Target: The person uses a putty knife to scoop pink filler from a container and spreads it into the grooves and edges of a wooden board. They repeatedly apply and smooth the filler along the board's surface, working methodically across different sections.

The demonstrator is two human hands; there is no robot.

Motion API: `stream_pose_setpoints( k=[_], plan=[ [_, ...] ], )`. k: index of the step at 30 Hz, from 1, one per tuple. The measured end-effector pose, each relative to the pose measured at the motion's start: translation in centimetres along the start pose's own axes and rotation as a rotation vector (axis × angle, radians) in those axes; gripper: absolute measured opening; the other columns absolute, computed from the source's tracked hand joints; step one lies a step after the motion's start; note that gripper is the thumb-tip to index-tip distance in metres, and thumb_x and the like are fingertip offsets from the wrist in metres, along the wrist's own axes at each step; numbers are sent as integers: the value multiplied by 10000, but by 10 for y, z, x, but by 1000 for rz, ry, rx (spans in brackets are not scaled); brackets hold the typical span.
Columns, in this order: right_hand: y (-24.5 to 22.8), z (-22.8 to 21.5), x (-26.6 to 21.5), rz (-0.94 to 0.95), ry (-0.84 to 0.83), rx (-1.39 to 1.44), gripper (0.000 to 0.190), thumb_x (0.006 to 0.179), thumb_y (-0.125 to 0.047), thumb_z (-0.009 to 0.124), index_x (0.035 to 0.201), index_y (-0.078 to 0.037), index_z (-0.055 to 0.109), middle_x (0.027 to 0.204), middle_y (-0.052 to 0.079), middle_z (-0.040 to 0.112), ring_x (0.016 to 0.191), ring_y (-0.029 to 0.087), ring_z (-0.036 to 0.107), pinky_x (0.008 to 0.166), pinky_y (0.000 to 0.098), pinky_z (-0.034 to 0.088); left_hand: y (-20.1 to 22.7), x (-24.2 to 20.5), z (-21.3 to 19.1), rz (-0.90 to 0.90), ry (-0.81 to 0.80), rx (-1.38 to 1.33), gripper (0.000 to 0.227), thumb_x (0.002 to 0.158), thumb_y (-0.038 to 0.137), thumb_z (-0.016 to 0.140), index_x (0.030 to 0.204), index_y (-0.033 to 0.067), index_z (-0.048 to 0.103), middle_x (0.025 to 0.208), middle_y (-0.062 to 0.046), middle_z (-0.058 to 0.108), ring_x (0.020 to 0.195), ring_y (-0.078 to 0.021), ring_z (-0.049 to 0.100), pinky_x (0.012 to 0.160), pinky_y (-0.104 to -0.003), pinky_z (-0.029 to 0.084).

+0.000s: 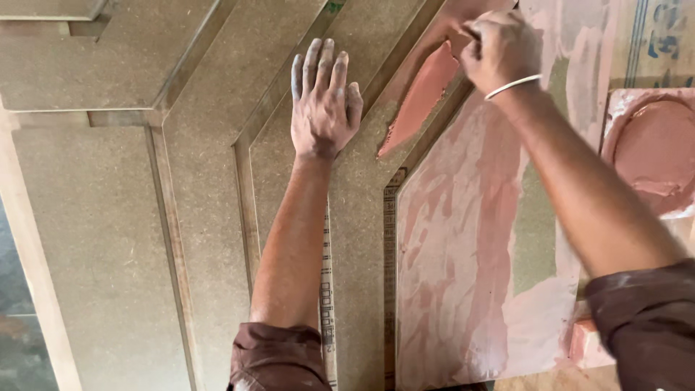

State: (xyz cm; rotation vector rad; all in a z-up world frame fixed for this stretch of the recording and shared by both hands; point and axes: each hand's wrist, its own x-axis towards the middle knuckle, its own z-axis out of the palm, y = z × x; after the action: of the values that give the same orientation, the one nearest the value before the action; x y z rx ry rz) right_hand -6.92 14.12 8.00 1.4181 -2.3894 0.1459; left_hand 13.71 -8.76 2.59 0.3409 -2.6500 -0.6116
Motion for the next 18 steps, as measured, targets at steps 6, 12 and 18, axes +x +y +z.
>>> stream_pose_setpoints(
  k=[6, 12, 18],
  plan=[
    [-147, -52, -49, 71, -318, 305, 316, 1008, -257, 742, 741, -122, 639, 794, 66, 637, 713, 238, 634, 649, 422, 551, 0, -4, -2, -6, 20, -31, 481, 1032, 251, 493, 1425, -16, 570, 1564, -219, 464, 1501, -381, 359, 1262, -566, 256],
    [-89, -67, -38, 16, -578, 299, 164, 1008, -215, 683, 892, -151, 779, 848, 22, 735, 763, 181, 653, 849, 350, 549, 3, -1, -7, -4, -7, -48, 484, 1023, 267, 483, 1411, -7, 576, 1558, -214, 476, 1505, -382, 363, 1267, -570, 256],
    [86, 9, -24, -6, -116, 317, 439, 1015, 129, 590, 1381, -94, 688, 1271, 167, 668, 1170, 308, 630, 1005, 452, 519, 1, -2, 0, -2, -21, 21, 480, 1026, 254, 500, 1418, -14, 574, 1571, -229, 455, 1508, -388, 350, 1258, -581, 248]
  ],
)
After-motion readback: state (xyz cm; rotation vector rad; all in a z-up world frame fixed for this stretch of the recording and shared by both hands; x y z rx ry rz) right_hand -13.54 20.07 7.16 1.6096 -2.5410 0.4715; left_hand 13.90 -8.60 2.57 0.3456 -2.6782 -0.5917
